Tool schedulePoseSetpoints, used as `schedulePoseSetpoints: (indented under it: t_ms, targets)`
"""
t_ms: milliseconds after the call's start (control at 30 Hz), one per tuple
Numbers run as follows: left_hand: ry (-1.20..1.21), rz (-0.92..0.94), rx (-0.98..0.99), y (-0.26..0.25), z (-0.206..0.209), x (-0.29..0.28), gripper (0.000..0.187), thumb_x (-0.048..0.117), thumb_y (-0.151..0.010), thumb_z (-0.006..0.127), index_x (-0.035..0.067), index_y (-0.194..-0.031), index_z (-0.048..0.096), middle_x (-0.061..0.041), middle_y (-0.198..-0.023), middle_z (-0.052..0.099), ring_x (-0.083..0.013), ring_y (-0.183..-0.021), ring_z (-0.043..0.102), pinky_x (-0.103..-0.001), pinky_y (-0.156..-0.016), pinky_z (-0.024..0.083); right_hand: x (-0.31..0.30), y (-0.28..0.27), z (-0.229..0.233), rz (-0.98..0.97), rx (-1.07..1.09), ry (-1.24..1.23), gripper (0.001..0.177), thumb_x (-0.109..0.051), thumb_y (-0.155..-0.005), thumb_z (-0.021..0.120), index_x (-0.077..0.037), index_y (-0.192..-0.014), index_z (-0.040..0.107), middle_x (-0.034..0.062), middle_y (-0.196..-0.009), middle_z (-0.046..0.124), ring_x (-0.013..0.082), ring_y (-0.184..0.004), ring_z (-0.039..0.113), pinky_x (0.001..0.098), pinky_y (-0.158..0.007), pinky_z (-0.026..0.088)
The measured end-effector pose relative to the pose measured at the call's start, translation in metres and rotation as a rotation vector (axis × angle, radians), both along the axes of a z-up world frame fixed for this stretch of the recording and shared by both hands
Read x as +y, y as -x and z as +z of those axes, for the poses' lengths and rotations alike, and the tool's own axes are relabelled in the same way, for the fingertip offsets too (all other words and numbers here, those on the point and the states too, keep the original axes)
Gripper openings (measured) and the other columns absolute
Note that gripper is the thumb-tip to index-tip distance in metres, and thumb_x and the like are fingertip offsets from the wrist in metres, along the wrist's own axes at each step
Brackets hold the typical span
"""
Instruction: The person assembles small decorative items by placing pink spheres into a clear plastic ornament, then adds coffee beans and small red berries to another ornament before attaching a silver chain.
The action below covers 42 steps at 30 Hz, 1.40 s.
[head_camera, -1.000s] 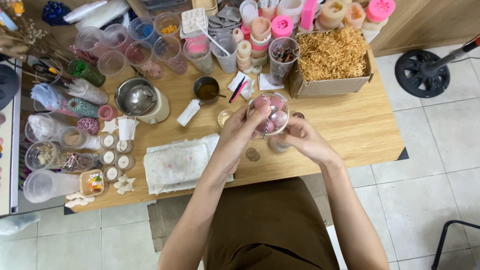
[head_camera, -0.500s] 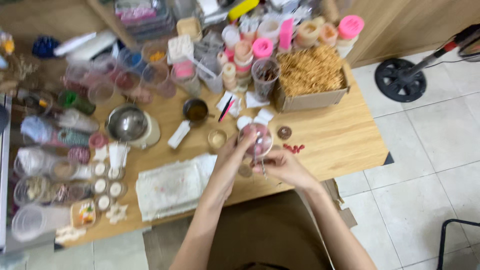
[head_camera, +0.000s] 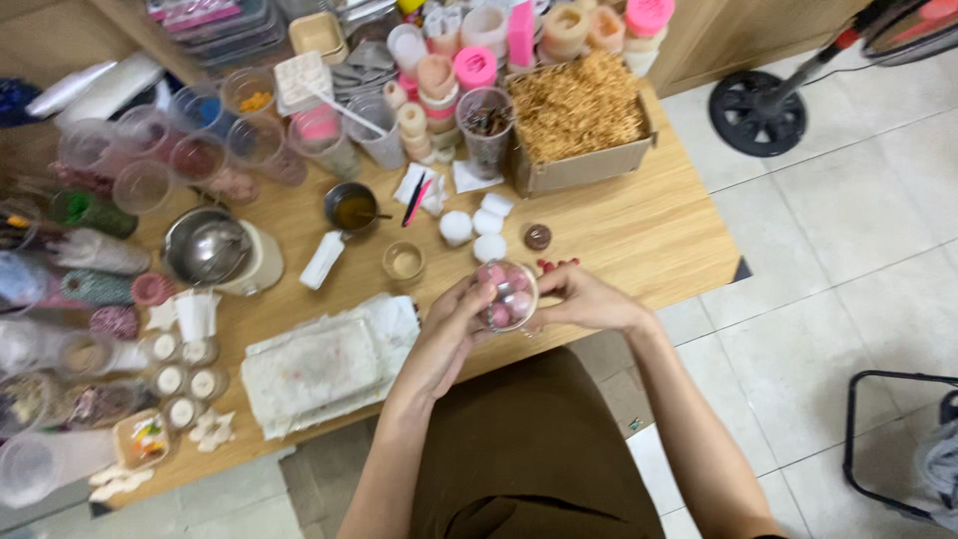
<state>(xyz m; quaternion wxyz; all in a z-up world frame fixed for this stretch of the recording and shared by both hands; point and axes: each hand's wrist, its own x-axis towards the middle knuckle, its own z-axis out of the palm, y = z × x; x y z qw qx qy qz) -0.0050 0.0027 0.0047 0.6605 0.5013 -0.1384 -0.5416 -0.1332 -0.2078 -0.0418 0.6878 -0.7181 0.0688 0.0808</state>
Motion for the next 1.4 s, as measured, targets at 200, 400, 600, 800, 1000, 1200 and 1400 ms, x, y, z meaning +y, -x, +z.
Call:
schedulePoseSetpoints:
  t_ms: [200,400,600,800,1000,1200,1400]
  targets:
    - [0.075,0.039,0.077,0.004,-0.006,0.002,0.060,0.041,-0.098,0.061,0.001,-0.142,0.052,-0.011,-0.132,0.063,-0.0182,-0.117,0.064,-0.041,-0.101,0.055,0.011,-0.005,0.017,-0.066,0.005,0.080,0.027,-0.013,-0.088,0.076,-0.002,-0.113,0.078,0.0033,-0.099,0.081,0.0050,-0.090,0.067,0.0278,-0.086,0.056]
    - [0.091,0.073,0.113,0.004,-0.004,0.001,0.056,0.039,-0.098,0.060,0.001,-0.138,0.052,-0.012,-0.128,0.063,-0.0207,-0.113,0.066,-0.045,-0.095,0.061,0.019,-0.006,0.027,-0.110,0.052,0.180,0.033,-0.018,-0.090,0.072,-0.004,-0.120,0.074,0.0042,-0.104,0.079,0.0080,-0.093,0.065,0.0303,-0.087,0.053]
    - [-0.016,0.100,0.087,0.004,-0.009,0.000,0.060,0.046,-0.094,0.062,0.007,-0.139,0.053,-0.008,-0.124,0.065,-0.0162,-0.105,0.065,-0.037,-0.083,0.058,0.027,-0.012,0.030,-0.121,-0.030,0.211,0.038,-0.020,-0.090,0.072,-0.004,-0.124,0.071,0.0024,-0.108,0.076,0.0072,-0.098,0.064,0.0285,-0.090,0.051]
    - [-0.144,0.103,0.008,0.001,-0.013,0.007,0.069,0.060,-0.090,0.062,0.010,-0.138,0.060,-0.005,-0.121,0.065,-0.0132,-0.103,0.059,-0.030,-0.076,0.046,0.027,-0.011,0.013,-0.208,0.115,0.196,0.031,-0.018,-0.094,0.073,0.000,-0.119,0.075,0.0005,-0.093,0.069,0.0055,-0.083,0.055,0.0254,-0.074,0.049]
    - [-0.237,0.102,0.029,-0.004,-0.018,0.013,0.071,0.064,-0.085,0.058,0.014,-0.135,0.064,-0.002,-0.120,0.068,-0.0114,-0.108,0.062,-0.029,-0.079,0.050,0.032,-0.013,0.005,-0.161,0.126,-0.024,0.026,-0.025,-0.104,0.057,-0.002,-0.097,0.066,-0.0056,-0.082,0.056,0.0030,-0.073,0.046,0.0225,-0.065,0.043]
    - [-0.235,0.094,0.009,-0.007,-0.023,0.021,0.066,0.058,-0.093,0.061,0.009,-0.135,0.066,-0.001,-0.110,0.064,-0.0068,-0.096,0.055,-0.024,-0.070,0.039,0.039,-0.015,0.003,-0.258,0.284,-0.424,0.034,-0.040,-0.109,0.049,-0.009,-0.098,0.057,-0.0071,-0.077,0.043,0.0055,-0.065,0.034,0.0240,-0.058,0.033]
    - [-0.264,0.069,-0.111,-0.002,-0.012,0.026,0.063,0.059,-0.088,0.061,0.013,-0.131,0.063,0.006,-0.104,0.062,-0.0006,-0.086,0.048,-0.020,-0.062,0.031,0.049,-0.010,0.016,-0.248,0.273,-0.260,0.047,-0.054,-0.103,0.046,-0.011,-0.119,0.059,-0.0055,-0.078,0.040,0.0054,-0.065,0.033,0.0237,-0.056,0.031]
